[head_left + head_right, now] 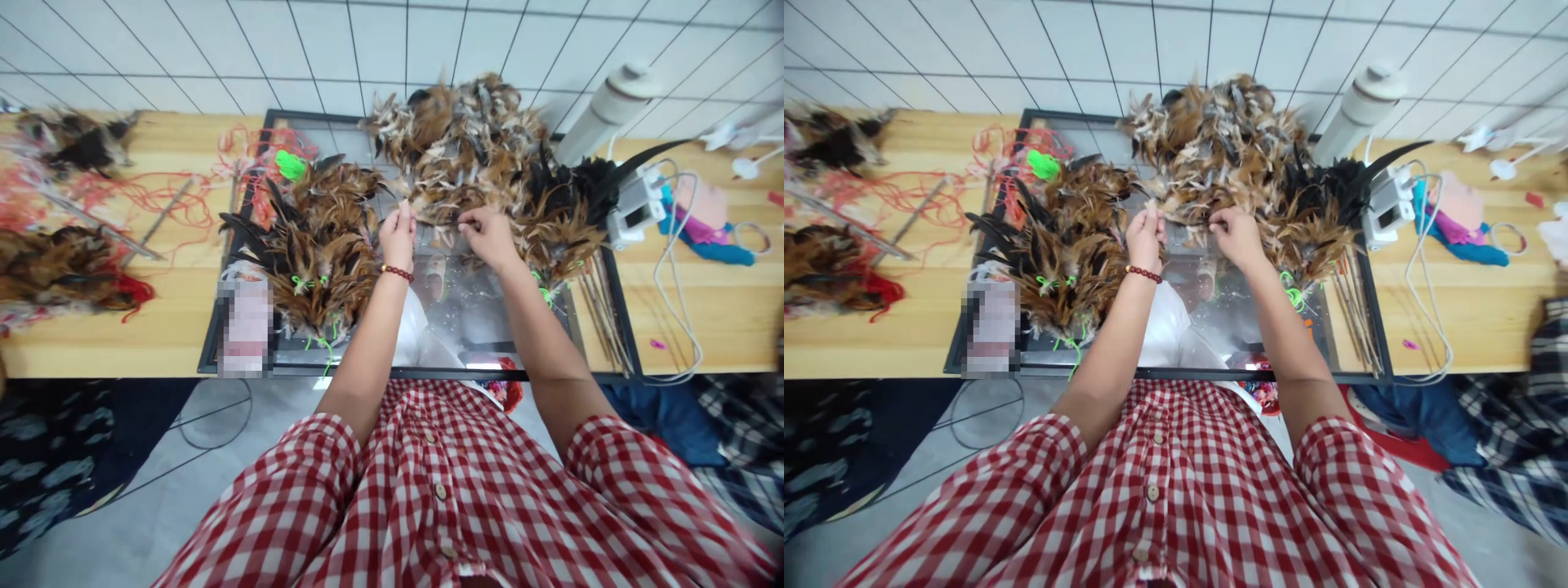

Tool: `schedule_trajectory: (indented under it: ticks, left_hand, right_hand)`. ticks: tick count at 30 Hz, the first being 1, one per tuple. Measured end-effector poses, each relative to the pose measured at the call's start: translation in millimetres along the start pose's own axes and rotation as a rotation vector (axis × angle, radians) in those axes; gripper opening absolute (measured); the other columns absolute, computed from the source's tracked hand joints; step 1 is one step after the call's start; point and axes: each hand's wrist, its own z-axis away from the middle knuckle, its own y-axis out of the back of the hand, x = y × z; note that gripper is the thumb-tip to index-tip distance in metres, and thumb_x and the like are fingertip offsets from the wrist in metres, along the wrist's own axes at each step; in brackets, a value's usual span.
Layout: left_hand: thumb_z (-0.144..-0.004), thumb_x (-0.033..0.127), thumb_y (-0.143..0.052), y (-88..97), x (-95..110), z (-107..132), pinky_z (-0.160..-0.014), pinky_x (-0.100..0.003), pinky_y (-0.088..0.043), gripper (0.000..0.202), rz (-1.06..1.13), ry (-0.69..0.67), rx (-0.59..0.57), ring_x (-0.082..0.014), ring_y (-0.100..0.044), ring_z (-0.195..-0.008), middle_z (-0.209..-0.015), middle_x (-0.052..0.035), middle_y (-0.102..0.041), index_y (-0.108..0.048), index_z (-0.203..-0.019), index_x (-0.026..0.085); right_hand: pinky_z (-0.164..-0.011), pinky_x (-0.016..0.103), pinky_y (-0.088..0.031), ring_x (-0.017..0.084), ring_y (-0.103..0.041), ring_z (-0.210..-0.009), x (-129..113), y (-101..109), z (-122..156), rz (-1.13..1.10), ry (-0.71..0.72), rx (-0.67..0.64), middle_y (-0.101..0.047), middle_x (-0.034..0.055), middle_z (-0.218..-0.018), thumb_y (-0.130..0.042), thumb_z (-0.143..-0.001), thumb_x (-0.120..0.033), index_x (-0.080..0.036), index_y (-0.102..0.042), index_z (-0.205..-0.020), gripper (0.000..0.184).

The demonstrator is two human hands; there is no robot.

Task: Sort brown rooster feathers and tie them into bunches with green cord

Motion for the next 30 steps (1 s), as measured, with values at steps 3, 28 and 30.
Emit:
schedule_trajectory:
  ticks: [3, 28, 30]
  left_hand:
    - [-0.101, 0.03, -0.068, 5.8, 5.0, -4.6, -0.046, -0.019, -0.026, 0.034, 0.034, -0.012, 0.054, -0.003, -0.032, -0.043, -0.053, 0.0085, -0.044, -0.06, -0.07, 0.018]
    - [-0.098, 0.029, -0.07, 8.2, 3.5, -4.9, -0.046, -0.018, -0.023, 0.03, 0.034, 0.001, 0.111, -0.003, -0.033, -0.042, -0.051, 0.0103, -0.045, -0.061, -0.071, 0.017]
    - [-0.098, 0.031, -0.071, 8.3, 4.7, -4.8, -0.046, -0.019, -0.023, 0.031, 0.046, 0.004, 0.122, -0.0028, -0.033, -0.042, -0.051, 0.0102, -0.045, -0.061, -0.071, 0.017]
  right_hand:
    - [-0.094, 0.044, -0.054, 0.031, -0.07, -0.104, -26.8, 3.2, 2.9, 0.134, 0.074, -0.027, -0.077, 0.015, -0.11, -0.059, -0.094, -0.027, -0.015, -0.078, -0.119, 0.034]
    - [-0.073, 0.035, -0.049, 0.021, -0.06, -0.071, -14.4, 39.3, 20.6, 0.051, 0.099, -0.068, -0.069, 0.0044, -0.08, -0.062, -0.093, -0.038, -0.018, -0.077, -0.118, 0.035]
    - [-0.085, 0.039, -0.051, 0.026, -0.066, -0.09, -34.8, 27.8, 5.2, 0.176, 0.208, -0.061, -0.074, 0.0111, -0.098, -0.057, -0.097, -0.032, -0.02, -0.079, -0.114, 0.03]
